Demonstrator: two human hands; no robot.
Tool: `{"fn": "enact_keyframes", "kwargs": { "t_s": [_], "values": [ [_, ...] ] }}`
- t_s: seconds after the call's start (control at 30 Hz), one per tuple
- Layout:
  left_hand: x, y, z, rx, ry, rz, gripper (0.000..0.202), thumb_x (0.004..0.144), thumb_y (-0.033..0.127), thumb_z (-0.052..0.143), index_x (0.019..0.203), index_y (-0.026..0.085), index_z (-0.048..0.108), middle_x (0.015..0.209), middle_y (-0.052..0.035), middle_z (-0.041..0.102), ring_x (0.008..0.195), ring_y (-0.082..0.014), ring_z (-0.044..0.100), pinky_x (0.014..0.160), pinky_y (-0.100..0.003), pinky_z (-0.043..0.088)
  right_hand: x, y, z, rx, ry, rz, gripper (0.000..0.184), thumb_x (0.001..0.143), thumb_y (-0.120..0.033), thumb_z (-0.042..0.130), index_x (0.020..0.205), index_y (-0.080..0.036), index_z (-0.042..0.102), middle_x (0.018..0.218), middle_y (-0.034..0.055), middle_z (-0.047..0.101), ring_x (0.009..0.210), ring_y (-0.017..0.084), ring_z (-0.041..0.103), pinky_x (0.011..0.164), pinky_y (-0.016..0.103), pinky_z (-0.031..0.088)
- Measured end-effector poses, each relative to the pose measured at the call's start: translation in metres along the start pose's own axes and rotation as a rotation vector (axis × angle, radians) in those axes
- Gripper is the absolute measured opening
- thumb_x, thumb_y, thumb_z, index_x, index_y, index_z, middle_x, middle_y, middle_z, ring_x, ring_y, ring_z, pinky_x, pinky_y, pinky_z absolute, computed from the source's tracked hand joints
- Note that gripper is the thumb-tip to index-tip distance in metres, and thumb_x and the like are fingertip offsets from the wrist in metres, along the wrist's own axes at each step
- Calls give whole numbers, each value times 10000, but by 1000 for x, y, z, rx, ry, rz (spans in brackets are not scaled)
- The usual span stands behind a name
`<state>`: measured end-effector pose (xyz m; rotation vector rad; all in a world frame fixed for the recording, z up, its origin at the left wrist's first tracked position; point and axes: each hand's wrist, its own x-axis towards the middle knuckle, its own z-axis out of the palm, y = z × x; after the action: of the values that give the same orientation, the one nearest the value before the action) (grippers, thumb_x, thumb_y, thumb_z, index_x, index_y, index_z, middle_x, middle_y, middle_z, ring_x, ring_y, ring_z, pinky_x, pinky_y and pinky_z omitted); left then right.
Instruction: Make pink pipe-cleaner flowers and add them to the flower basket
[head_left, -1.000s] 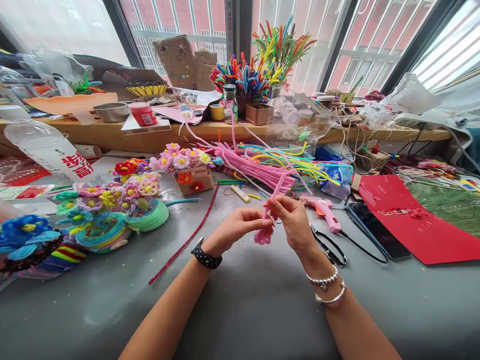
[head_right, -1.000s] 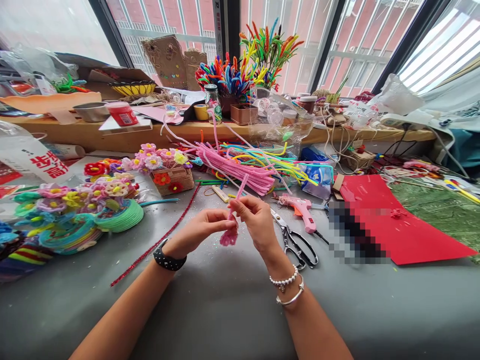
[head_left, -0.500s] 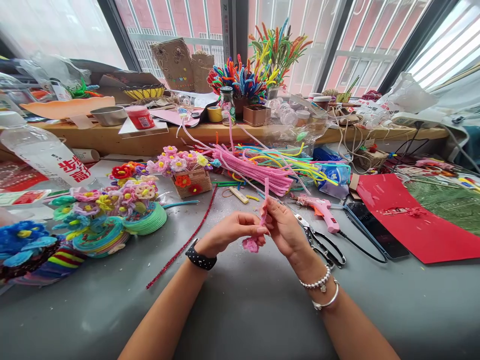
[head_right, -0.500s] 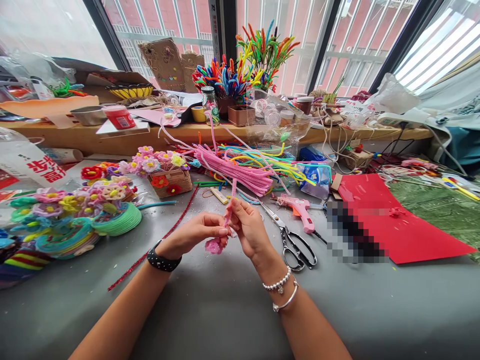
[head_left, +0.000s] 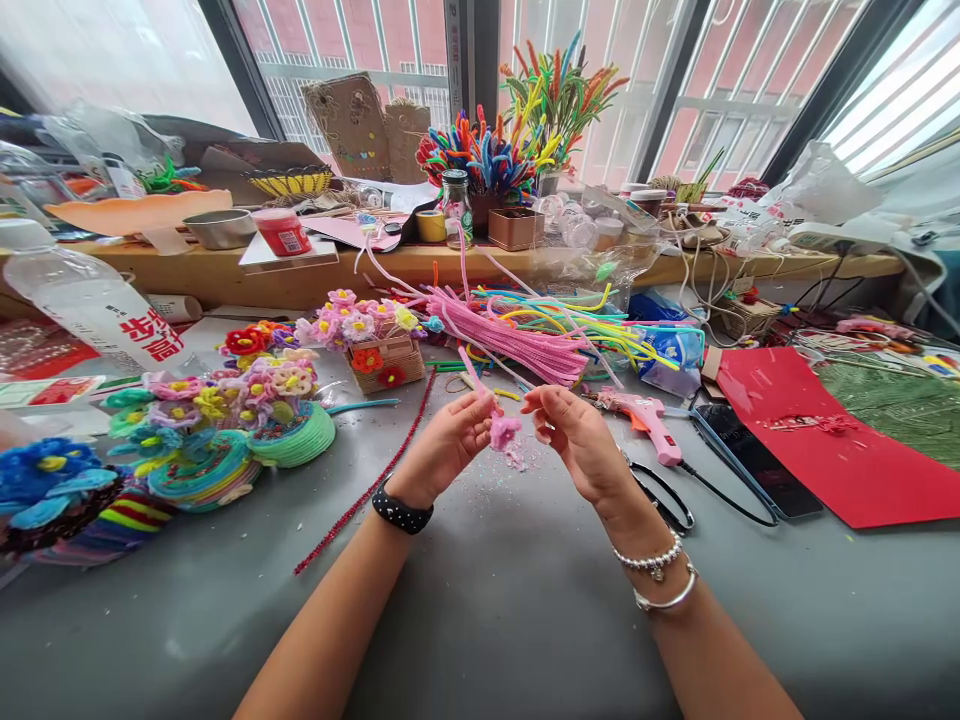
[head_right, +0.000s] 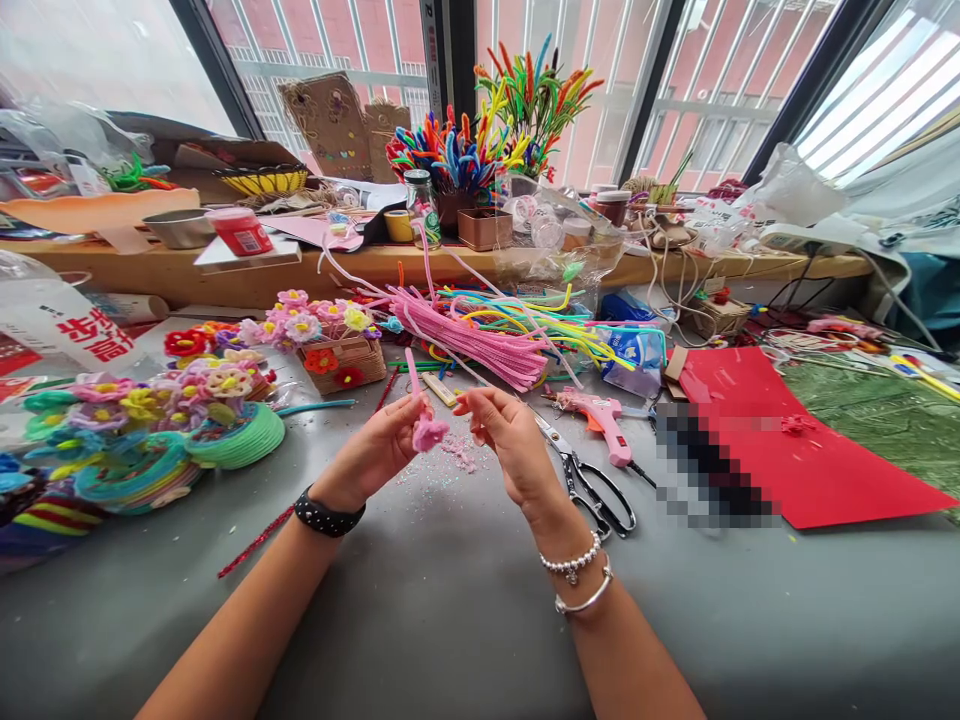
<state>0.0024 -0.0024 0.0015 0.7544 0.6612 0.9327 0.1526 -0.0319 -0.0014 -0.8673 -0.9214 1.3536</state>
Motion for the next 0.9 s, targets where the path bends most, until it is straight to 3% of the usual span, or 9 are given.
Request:
{"fn": "enact_keyframes", "kwargs": {
  "t_s": [0.17, 0.33, 0.43, 0.53, 0.67, 0.77, 0.9],
  "values": [
    [3, 3, -1, -183, 89, -66, 116, 800, 131, 478, 707, 108, 543, 630, 3, 582, 514, -32, 550, 488, -107, 463, -4, 0, 5, -151, -112, -36, 191, 663, -312, 650, 805, -187, 625, 699, -21, 579, 551, 54, 418, 510, 197, 338],
    [4, -3, -5, -111, 13, -30, 26, 734, 121, 565, 756, 108, 571, 708, -4, 603, 583, -39, 573, 568, -121, 485, -5, 3, 7, -245, -82, -95, 175, 674, -317, 633, 765, -169, 613, 671, -14, 580, 559, 66, 454, 505, 200, 356],
    [4, -6, -3, 6, 77, 109, 97, 675, 140, 630, 750, 127, 570, 721, 9, 605, 637, -47, 578, 633, -138, 479, -2, 5, 4, -248, 28, -139, 227, 694, -331, 608, 862, -178, 603, 793, 12, 606, 644, 83, 505, 536, 198, 396],
    [3, -7, 1, 277, 167, 381, 141, 647, 181, 660, 746, 131, 572, 725, 10, 598, 663, -70, 574, 654, -177, 471, 0, 5, -1, -255, 115, -139, 245, 713, -377, 574, 851, -176, 595, 827, 23, 600, 679, 95, 525, 543, 201, 423],
    [0, -10, 6, 578, 157, 656, 93, 678, 198, 631, 735, 137, 592, 754, -9, 603, 711, -99, 576, 672, -208, 462, 0, 4, -2, -368, 132, -151, 266, 675, -402, 604, 795, -165, 600, 772, 31, 604, 670, 117, 539, 520, 213, 443],
    [-2, -13, 8, 646, 71, 690, 81, 706, 206, 602, 756, 144, 605, 803, -33, 623, 792, -128, 585, 729, -233, 467, 0, 5, -2, -479, 142, -196, 258, 669, -390, 614, 780, -158, 614, 738, 35, 616, 641, 122, 537, 518, 227, 447],
    [0, -12, 5, 550, 50, 631, 347, 693, 231, 618, 1030, 190, 551, 945, -46, 618, 851, -140, 589, 788, -269, 466, 2, 4, -7, -523, 233, -285, 232, 698, -380, 591, 760, -159, 622, 688, 24, 616, 610, 115, 532, 533, 231, 441]
  ]
}}
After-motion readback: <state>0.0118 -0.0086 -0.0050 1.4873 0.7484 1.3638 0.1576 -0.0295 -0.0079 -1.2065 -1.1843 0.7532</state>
